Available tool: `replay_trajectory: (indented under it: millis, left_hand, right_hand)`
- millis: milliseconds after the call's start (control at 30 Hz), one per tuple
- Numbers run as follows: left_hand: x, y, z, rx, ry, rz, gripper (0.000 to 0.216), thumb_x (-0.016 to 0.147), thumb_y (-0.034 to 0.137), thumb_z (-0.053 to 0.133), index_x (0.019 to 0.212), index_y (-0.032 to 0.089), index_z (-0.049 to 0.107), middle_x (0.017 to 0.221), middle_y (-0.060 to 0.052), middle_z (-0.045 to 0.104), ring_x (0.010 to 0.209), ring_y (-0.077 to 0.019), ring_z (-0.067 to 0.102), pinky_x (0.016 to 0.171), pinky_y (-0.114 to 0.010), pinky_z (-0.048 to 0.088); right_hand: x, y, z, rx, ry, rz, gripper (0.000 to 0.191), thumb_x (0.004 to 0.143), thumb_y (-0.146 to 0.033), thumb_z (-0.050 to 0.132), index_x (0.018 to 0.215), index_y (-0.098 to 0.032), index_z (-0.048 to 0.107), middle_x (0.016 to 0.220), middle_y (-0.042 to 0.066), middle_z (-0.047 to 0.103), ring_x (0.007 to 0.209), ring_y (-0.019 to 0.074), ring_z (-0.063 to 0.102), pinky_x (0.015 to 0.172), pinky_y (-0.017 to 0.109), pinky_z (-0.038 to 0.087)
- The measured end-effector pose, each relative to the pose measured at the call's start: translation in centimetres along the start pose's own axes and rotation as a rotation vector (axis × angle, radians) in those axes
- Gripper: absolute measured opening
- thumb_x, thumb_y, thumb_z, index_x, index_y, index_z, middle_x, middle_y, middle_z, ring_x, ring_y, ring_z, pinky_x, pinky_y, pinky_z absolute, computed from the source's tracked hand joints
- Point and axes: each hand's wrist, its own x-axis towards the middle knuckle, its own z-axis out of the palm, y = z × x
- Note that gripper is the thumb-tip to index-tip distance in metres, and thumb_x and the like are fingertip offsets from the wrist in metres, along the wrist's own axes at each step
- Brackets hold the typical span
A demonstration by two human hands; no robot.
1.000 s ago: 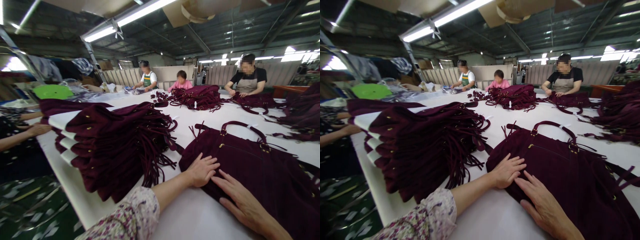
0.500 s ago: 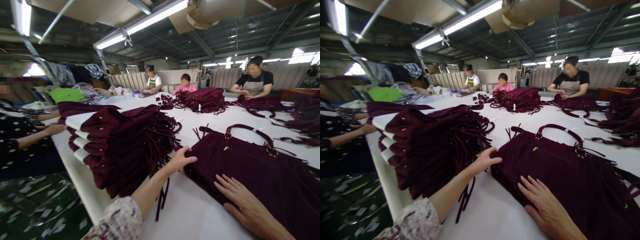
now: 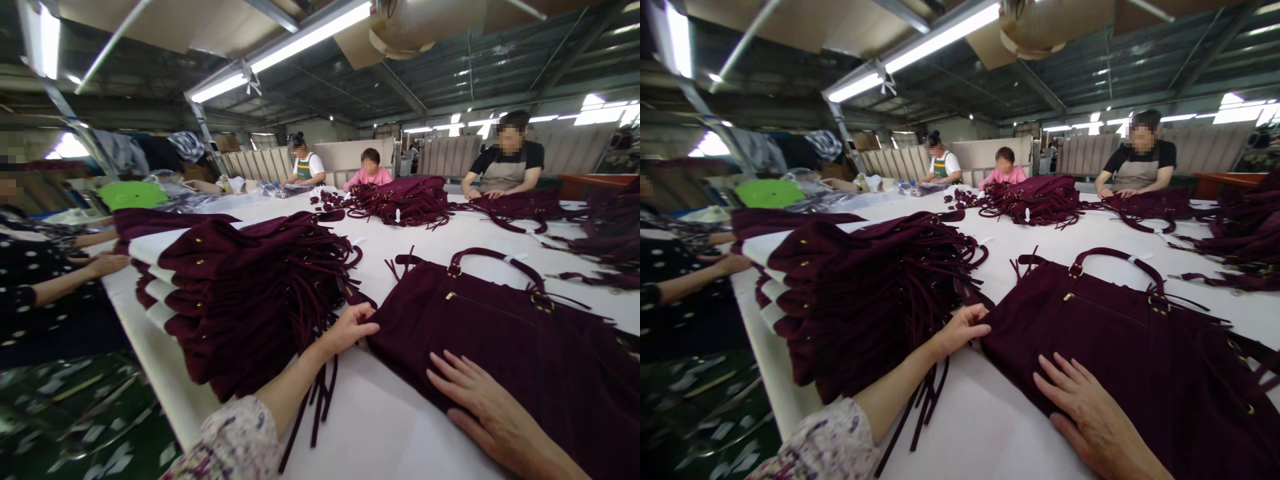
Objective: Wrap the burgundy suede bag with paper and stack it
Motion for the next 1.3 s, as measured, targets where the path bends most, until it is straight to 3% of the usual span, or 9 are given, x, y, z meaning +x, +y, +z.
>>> replay_trajectory:
  millis: [133, 333, 533, 767, 900, 1033, 1100, 1200, 1300]
  left_hand:
    - [-0.5, 0.5, 0.0, 0.009, 0.010, 0.002, 0.028, 0.069, 0.029, 0.067, 0.079, 0.019, 0.042, 0.077, 0.004, 0.053, 0.068, -0.0097, 0.050, 0.063, -0.021, 0.038]
    - [0.0, 3.4, 1.4, 0.500, 0.174, 0.082, 0.020, 0.079, 0.036, 0.057, 0.072, 0.019, 0.051, 0.072, 0.002, 0.055, 0.071, -0.0139, 0.050, 0.069, -0.026, 0.038]
    - [0.1, 0.4, 2.3, 0.068, 0.253, -0.036, 0.030, 0.082, 0.047, 0.050, 0.077, 0.019, 0.045, 0.069, 0.003, 0.051, 0.062, -0.0110, 0.047, 0.060, -0.022, 0.038]
    - [-0.6, -1.4, 1.8, 0.320, 0.349, -0.045, 0.017, 0.075, 0.021, 0.057, 0.091, 0.020, 0.051, 0.071, 0.004, 0.049, 0.070, -0.0136, 0.046, 0.072, -0.027, 0.040]
    - [-1.0, 0.7, 2.6, 0.929, 0.299, 0.204, 0.042, 0.083, 0.008, 0.046, 0.120, 0.026, 0.054, 0.112, -0.007, 0.058, 0.108, -0.0230, 0.048, 0.097, -0.042, 0.036]
    - [0.8, 5.0, 3.7, 1.439, -0.100, 0.284, 0.039, 0.081, 0.005, 0.050, 0.114, 0.020, 0.062, 0.124, -0.013, 0.057, 0.114, -0.0277, 0.052, 0.098, -0.044, 0.040]
    - [2.3, 8.2, 5.0, 1.503, -0.124, 0.290, 0.032, 0.078, 0.008, 0.055, 0.108, 0.012, 0.064, 0.121, -0.018, 0.059, 0.116, -0.0319, 0.051, 0.100, -0.047, 0.039]
    - [3.9, 11.8, 7.8, 1.440, 0.059, 0.541, 0.040, 0.088, 0.023, 0.051, 0.127, 0.011, 0.054, 0.139, -0.019, 0.047, 0.135, -0.0331, 0.033, 0.112, -0.054, 0.022]
    - [4.3, 10.3, 9.6, 1.293, 0.045, 0.699, 0.054, 0.094, 0.042, 0.045, 0.144, 0.024, 0.036, 0.152, -0.009, 0.033, 0.143, -0.0288, 0.020, 0.115, -0.055, 0.012]
  right_hand:
    - [0.2, -0.2, -0.3, 0.039, -0.007, -0.022, 0.054, 0.095, -0.039, 0.045, 0.146, -0.040, 0.027, 0.155, -0.002, 0.024, 0.144, 0.0262, 0.020, 0.117, 0.053, 0.021]
    - [0.0, -0.1, -0.2, 0.029, 0.015, -0.012, 0.052, 0.095, -0.038, 0.045, 0.145, -0.040, 0.029, 0.155, -0.002, 0.024, 0.144, 0.0264, 0.020, 0.117, 0.054, 0.020]
    - [-0.1, 0.1, -0.3, 0.043, 0.012, -0.032, 0.052, 0.095, -0.039, 0.045, 0.146, -0.038, 0.030, 0.154, -0.001, 0.026, 0.144, 0.0260, 0.019, 0.117, 0.053, 0.020]
    - [-0.2, -0.1, -0.5, 0.026, -0.006, -0.025, 0.054, 0.096, -0.037, 0.044, 0.147, -0.040, 0.025, 0.154, -0.004, 0.026, 0.144, 0.0236, 0.018, 0.118, 0.051, 0.020]
    - [-0.1, -0.4, -0.8, 0.036, 0.013, -0.028, 0.054, 0.095, -0.034, 0.045, 0.146, -0.038, 0.029, 0.154, -0.003, 0.027, 0.144, 0.0241, 0.018, 0.117, 0.052, 0.021]
    - [0.2, -0.7, -1.2, 0.036, 0.000, -0.037, 0.052, 0.095, -0.033, 0.044, 0.145, -0.037, 0.032, 0.154, -0.002, 0.027, 0.144, 0.0254, 0.019, 0.116, 0.054, 0.021]
    - [0.3, -0.7, -1.4, 0.035, -0.012, -0.037, 0.052, 0.095, -0.033, 0.043, 0.146, -0.037, 0.032, 0.154, -0.002, 0.027, 0.144, 0.0257, 0.019, 0.116, 0.054, 0.020]
    - [0.4, -0.8, -1.8, 0.044, -0.019, -0.037, 0.051, 0.095, -0.033, 0.042, 0.145, -0.036, 0.034, 0.154, -0.001, 0.027, 0.144, 0.0258, 0.019, 0.116, 0.054, 0.019]
    - [0.6, -1.2, -2.5, 0.055, -0.013, -0.018, 0.052, 0.093, -0.031, 0.043, 0.145, -0.036, 0.035, 0.154, -0.002, 0.029, 0.144, 0.0262, 0.020, 0.117, 0.054, 0.017]
